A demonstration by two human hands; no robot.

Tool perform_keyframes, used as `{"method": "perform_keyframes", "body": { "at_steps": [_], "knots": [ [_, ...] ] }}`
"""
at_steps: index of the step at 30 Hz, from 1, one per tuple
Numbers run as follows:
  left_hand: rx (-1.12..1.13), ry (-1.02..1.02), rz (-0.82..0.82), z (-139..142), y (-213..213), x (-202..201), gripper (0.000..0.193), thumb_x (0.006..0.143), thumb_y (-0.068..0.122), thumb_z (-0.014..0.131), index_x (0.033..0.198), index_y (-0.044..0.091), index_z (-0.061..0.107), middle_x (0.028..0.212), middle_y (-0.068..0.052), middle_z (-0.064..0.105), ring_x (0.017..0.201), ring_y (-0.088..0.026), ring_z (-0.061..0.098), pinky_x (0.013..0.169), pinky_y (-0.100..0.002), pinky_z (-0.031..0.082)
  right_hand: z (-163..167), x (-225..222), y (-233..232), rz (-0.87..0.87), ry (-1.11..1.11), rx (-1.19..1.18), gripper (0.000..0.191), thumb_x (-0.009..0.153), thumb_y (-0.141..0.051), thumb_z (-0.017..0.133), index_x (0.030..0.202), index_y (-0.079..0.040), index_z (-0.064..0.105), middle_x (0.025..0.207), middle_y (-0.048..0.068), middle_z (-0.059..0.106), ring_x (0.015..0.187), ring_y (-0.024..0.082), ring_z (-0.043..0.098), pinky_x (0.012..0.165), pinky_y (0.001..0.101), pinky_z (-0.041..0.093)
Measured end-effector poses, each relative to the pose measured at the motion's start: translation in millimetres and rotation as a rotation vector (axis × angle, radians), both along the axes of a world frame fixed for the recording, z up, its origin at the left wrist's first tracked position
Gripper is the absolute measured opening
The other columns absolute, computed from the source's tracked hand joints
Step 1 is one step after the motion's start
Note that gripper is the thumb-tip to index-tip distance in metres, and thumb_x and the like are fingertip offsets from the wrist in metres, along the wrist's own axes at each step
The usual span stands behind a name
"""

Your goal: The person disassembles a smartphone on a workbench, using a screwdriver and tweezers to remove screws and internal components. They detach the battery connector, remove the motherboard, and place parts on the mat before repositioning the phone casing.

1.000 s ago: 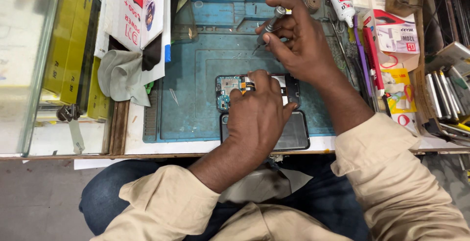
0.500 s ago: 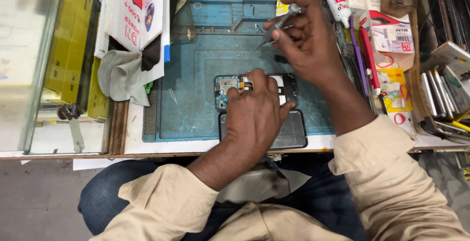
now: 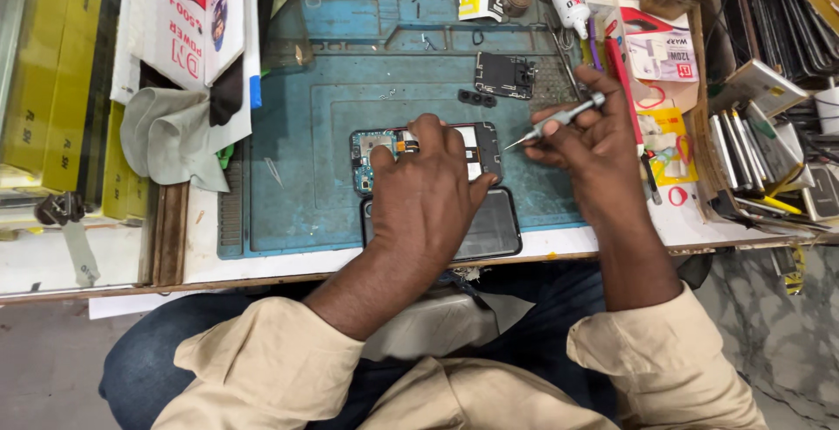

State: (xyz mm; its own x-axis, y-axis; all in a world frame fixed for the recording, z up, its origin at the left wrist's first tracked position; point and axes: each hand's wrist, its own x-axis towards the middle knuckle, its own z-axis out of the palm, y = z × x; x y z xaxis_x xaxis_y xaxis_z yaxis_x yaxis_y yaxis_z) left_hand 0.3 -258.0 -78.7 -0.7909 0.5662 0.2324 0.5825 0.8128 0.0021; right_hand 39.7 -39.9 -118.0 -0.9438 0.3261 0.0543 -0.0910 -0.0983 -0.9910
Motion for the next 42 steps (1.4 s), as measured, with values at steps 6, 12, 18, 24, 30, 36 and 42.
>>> {"method": "perform_keyframes", "body": {
  "at_steps": [6, 12, 18, 24, 30, 36, 42],
  "knots": [
    [-0.004, 0.039, -0.005, 1.7, 2.1, 2.9, 0.069, 0.086, 0.067, 0.064, 0.111, 0.002, 0.067, 0.107, -0.011, 0.060, 0.053, -0.019, 0.065, 0.072, -0.043, 0.051, -4.2, -0.2, -2.8, -0.012, -0.018, -0.012, 0.065, 0.101, 0.000, 0.066, 0.155, -0.012, 0.031, 0.114, 0.013, 0.069, 0.099, 0.018, 0.072, 0.085, 0.0374, 0.066],
    [-0.021, 0.002, -0.014, 0.5, 1.1, 5.1, 0.069, 0.088, 0.067, 0.064, 0.113, 0.002, 0.067, 0.107, -0.011, 0.059, 0.053, -0.019, 0.065, 0.071, -0.042, 0.050, -4.6, 1.8, -2.9, 0.004, -0.017, 0.015, 0.063, 0.101, 0.003, 0.065, 0.153, -0.012, 0.032, 0.115, 0.014, 0.069, 0.101, 0.019, 0.071, 0.086, 0.0376, 0.065],
    [-0.022, 0.038, -0.010, -1.2, 0.0, 6.5, 0.068, 0.087, 0.067, 0.063, 0.110, 0.002, 0.067, 0.108, -0.012, 0.060, 0.052, -0.018, 0.065, 0.070, -0.043, 0.051, -7.6, 2.3, -5.1, 0.010, -0.030, 0.020, 0.063, 0.101, 0.004, 0.064, 0.153, -0.011, 0.032, 0.115, 0.013, 0.068, 0.101, 0.018, 0.071, 0.087, 0.0365, 0.066],
    [-0.060, 0.009, -0.016, -2.8, -0.6, 7.3, 0.069, 0.090, 0.067, 0.061, 0.111, 0.001, 0.067, 0.108, -0.013, 0.060, 0.048, -0.017, 0.063, 0.070, -0.043, 0.051, -8.4, 2.1, -6.2, 0.010, -0.035, 0.041, 0.061, 0.101, 0.006, 0.063, 0.151, -0.011, 0.032, 0.115, 0.014, 0.068, 0.102, 0.018, 0.071, 0.087, 0.0361, 0.066],
    [-0.040, 0.044, -0.015, -4.4, -0.7, 9.0, 0.070, 0.089, 0.067, 0.061, 0.111, 0.001, 0.067, 0.108, -0.012, 0.060, 0.047, -0.017, 0.063, 0.074, -0.044, 0.052, -9.5, 3.6, -7.0, 0.029, -0.019, 0.078, 0.061, 0.100, 0.008, 0.062, 0.150, -0.010, 0.033, 0.115, 0.015, 0.068, 0.101, 0.017, 0.071, 0.087, 0.0361, 0.066],
    [-0.027, 0.034, -0.010, -5.5, -0.7, 9.7, 0.068, 0.089, 0.066, 0.062, 0.110, 0.002, 0.067, 0.109, -0.012, 0.060, 0.048, -0.017, 0.063, 0.074, -0.044, 0.052, -9.5, 6.6, -7.8, 0.014, -0.002, 0.079, 0.060, 0.101, 0.008, 0.061, 0.151, -0.010, 0.033, 0.115, 0.014, 0.067, 0.102, 0.017, 0.071, 0.088, 0.0362, 0.066],
    [-0.037, 0.014, -0.021, -6.9, -1.9, 10.3, 0.069, 0.090, 0.066, 0.061, 0.112, 0.000, 0.066, 0.108, -0.013, 0.059, 0.047, -0.017, 0.063, 0.071, -0.044, 0.051, -10.1, 8.2, -8.4, 0.000, -0.009, 0.082, 0.061, 0.101, 0.007, 0.062, 0.151, -0.010, 0.032, 0.114, 0.014, 0.067, 0.101, 0.018, 0.071, 0.087, 0.0360, 0.066]
  ]
}}
